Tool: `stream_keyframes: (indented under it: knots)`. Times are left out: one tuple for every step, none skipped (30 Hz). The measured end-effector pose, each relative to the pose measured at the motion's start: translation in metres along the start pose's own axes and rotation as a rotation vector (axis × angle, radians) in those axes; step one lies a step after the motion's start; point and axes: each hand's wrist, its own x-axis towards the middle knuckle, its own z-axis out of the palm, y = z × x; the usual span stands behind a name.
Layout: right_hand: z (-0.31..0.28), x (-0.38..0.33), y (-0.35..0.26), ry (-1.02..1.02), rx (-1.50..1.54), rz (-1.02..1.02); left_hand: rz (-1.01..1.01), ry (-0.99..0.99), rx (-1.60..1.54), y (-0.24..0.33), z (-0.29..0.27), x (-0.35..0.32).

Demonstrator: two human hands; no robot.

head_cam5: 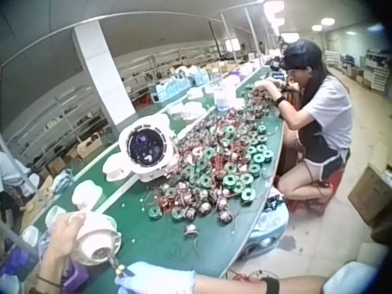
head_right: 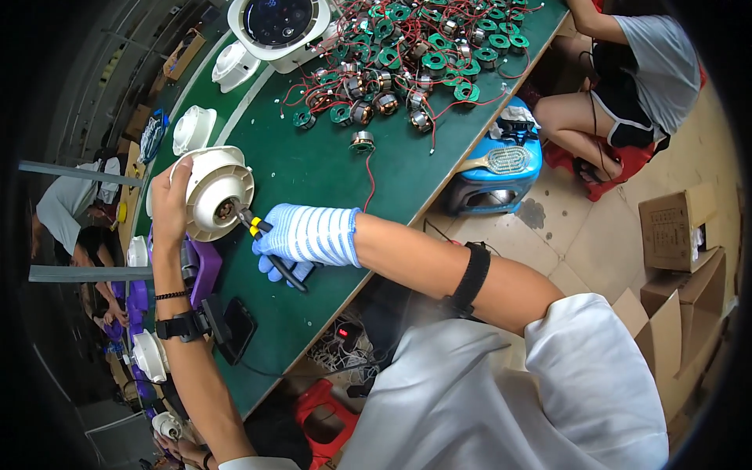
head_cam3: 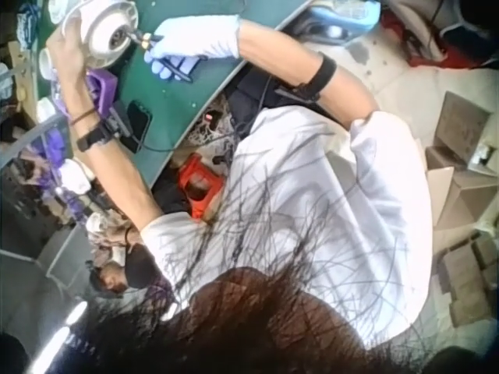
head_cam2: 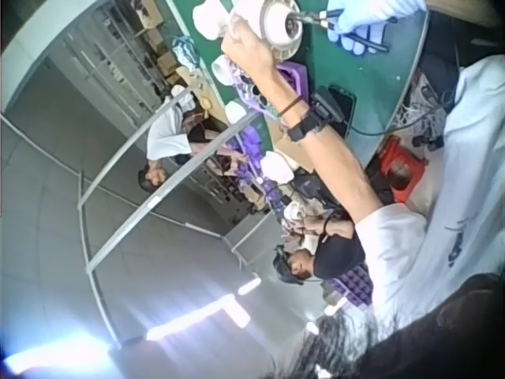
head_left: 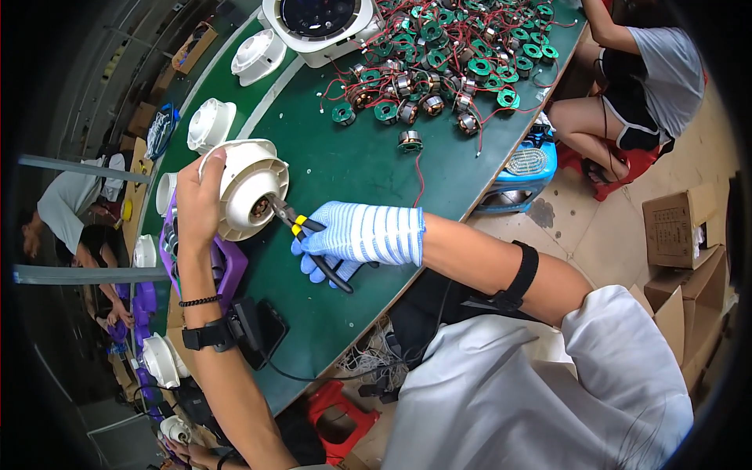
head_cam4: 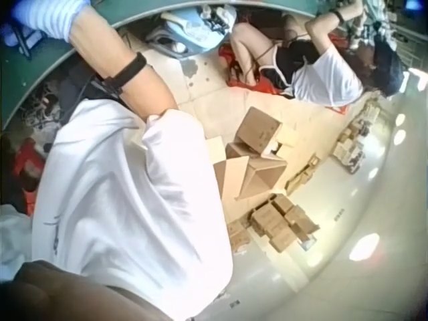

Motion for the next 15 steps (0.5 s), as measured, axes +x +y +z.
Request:
stream_keyframes:
  knots:
    - [-0.001, 0.002, -0.003, -0.030, 0.008, 0.003, 0.011, -0.016, 0.014, -0.002, -0.002, 0.001]
    - [-0.002, 0.004, -0.006, -0.061, 0.016, 0.005, 0.008, -0.016, 0.012, -0.003, -0.002, 0.001]
    - [-0.004, 0.002, -0.009, -0.074, 0.008, 0.027, 0.011, -0.020, -0.013, -0.002, -0.001, 0.001]
    - [-0.005, 0.002, -0.010, -0.074, 0.008, 0.030, 0.014, -0.024, -0.039, -0.001, 0.000, 0.001]
    - [-0.006, 0.002, -0.010, -0.078, 0.002, 0.021, 0.012, -0.023, -0.041, -0.001, 0.000, 0.001]
    - [-0.006, 0.002, -0.011, -0.085, -0.006, 0.012, 0.016, -0.033, -0.051, -0.001, -0.001, 0.000]
    - [-0.007, 0.001, -0.014, -0.118, -0.065, 0.048, 0.020, -0.043, -0.062, -0.001, -0.002, -0.001]
    - [-0.007, 0.001, -0.014, -0.120, -0.066, 0.050, 0.017, -0.040, -0.062, -0.001, -0.002, -0.001]
    - [-0.008, 0.001, -0.013, -0.138, -0.054, 0.039, 0.019, -0.037, -0.063, -0.001, -0.003, -0.002]
    - [-0.008, 0.001, -0.013, -0.155, -0.043, 0.027, 0.020, -0.034, -0.063, -0.001, -0.003, -0.003]
    - [-0.007, 0.002, -0.013, -0.157, -0.043, 0.029, 0.019, -0.033, -0.063, 0.000, -0.004, -0.004]
    - [-0.007, 0.002, -0.012, -0.159, -0.040, 0.042, 0.020, -0.038, -0.059, 0.000, -0.002, -0.003]
    - [-0.008, 0.002, -0.012, -0.161, -0.036, 0.055, 0.021, -0.043, -0.056, 0.000, -0.001, -0.002]
    - [-0.009, 0.002, -0.012, -0.155, -0.036, 0.055, 0.023, -0.046, -0.060, -0.002, 0.001, -0.001]
    - [-0.008, 0.001, -0.013, -0.156, -0.043, 0.047, 0.023, -0.043, -0.058, -0.002, -0.001, -0.002]
